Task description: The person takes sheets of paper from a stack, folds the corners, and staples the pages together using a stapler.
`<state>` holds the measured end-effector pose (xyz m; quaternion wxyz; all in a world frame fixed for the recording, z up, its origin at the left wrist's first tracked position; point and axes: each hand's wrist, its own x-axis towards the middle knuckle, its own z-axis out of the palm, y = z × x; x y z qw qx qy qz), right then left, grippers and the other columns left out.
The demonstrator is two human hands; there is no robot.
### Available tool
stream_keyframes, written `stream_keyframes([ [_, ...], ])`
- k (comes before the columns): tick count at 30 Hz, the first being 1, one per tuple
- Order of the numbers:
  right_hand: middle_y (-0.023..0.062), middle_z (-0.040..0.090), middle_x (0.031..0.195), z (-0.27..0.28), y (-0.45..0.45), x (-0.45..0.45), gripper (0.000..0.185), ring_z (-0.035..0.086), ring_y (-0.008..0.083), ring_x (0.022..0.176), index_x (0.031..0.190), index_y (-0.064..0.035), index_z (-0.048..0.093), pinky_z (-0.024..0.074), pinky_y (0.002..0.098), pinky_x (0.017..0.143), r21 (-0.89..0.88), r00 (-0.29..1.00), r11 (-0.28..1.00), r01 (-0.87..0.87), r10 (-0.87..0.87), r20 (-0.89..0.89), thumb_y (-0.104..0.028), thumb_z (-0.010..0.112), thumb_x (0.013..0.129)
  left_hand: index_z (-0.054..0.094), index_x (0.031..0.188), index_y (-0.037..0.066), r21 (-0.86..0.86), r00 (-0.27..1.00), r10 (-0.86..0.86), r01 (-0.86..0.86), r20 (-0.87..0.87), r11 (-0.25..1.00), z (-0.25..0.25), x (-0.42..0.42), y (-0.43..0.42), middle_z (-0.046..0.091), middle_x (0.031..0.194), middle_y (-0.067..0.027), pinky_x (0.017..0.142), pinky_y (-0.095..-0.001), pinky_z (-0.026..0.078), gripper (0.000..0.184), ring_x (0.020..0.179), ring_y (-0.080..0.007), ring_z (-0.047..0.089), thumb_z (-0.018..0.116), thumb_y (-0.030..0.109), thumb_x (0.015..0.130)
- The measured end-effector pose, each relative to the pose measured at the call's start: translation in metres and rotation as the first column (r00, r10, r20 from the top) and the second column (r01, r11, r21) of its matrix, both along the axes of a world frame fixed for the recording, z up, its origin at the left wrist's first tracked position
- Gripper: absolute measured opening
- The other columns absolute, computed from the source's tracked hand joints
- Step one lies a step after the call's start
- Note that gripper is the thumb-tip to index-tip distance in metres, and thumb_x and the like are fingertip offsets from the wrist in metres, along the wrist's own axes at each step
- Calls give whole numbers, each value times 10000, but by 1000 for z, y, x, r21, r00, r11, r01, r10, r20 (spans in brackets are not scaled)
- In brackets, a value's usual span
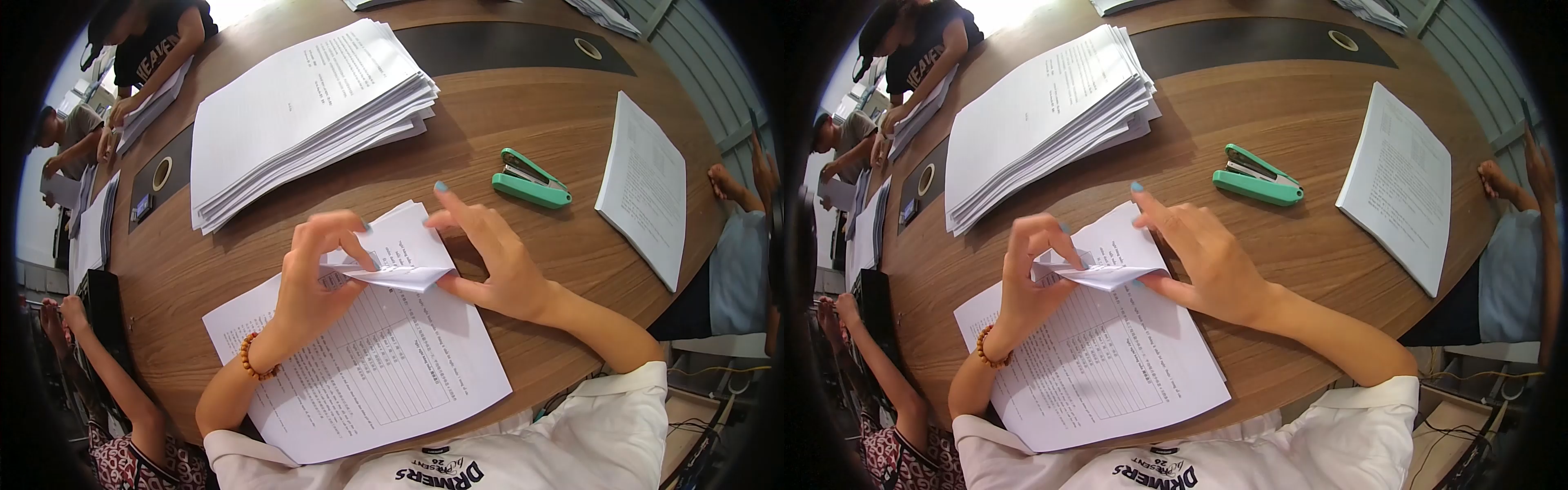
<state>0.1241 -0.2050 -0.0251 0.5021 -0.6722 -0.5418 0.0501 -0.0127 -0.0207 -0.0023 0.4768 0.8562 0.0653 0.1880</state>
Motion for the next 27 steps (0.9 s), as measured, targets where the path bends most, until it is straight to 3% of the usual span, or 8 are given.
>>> stream_keyframes([
  [2,28,618,976,-1,-2,4,370,556,221,922,1003,-125,681,442,338,740,-1,973,1000,-1,1,231,-80,757,644,668,721,129,-245,998,50,-43,23,969,1,0,1,589,733,56,802,-298,351,272,814,-145,532,743,-79,564],
  [4,7,621,934,-2,-2,4,309,555,207,893,945,-119,685,437,328,721,51,947,998,-43,24,320,-83,756,647,676,723,134,235,991,-127,130,-30,963,4,-2,12,587,732,50,793,-298,349,285,816,-142,531,737,-96,566],
  [6,-26,626,878,-1,-3,2,192,557,181,854,832,-116,694,431,311,700,107,907,991,-77,25,420,-93,754,651,681,723,135,230,989,-148,147,-11,962,1,-2,14,583,726,48,792,-296,349,284,813,-142,530,728,-100,572],
  [11,0,621,879,-2,-2,5,242,555,194,831,898,-95,690,439,317,694,97,913,990,-102,55,405,-70,745,664,693,772,126,232,979,-205,196,14,953,-4,-3,18,619,767,44,795,-299,354,263,815,-157,538,729,-76,608],
  [13,22,613,866,-2,-1,5,291,552,200,815,957,-73,684,443,321,691,87,915,990,-112,69,397,-64,744,672,704,925,120,76,995,-99,101,-29,992,-1,-2,13,659,846,13,806,-299,358,316,823,-165,548,736,-40,654],
  [16,103,549,803,-3,-1,4,614,526,224,757,1267,59,500,454,323,675,25,981,999,-37,32,191,-73,735,715,649,1140,67,1,997,-62,63,-50,998,4,1,9,650,908,-57,726,-263,464,489,822,-149,586,717,-74,676],
  [19,110,551,833,-3,-2,3,624,524,225,761,1294,59,480,455,320,677,-12,984,999,-35,37,175,-72,721,734,589,1259,83,141,986,-144,155,-87,978,-1,-2,16,644,950,-62,703,-249,474,625,825,-129,582,716,-73,667],
  [27,126,556,887,-1,-2,2,604,532,231,787,1293,67,476,466,324,689,-31,987,998,-46,50,151,-77,708,754,571,1279,77,180,983,-157,172,-96,968,-2,-2,16,637,976,-74,707,-256,461,649,807,-148,570,710,-68,662],
])
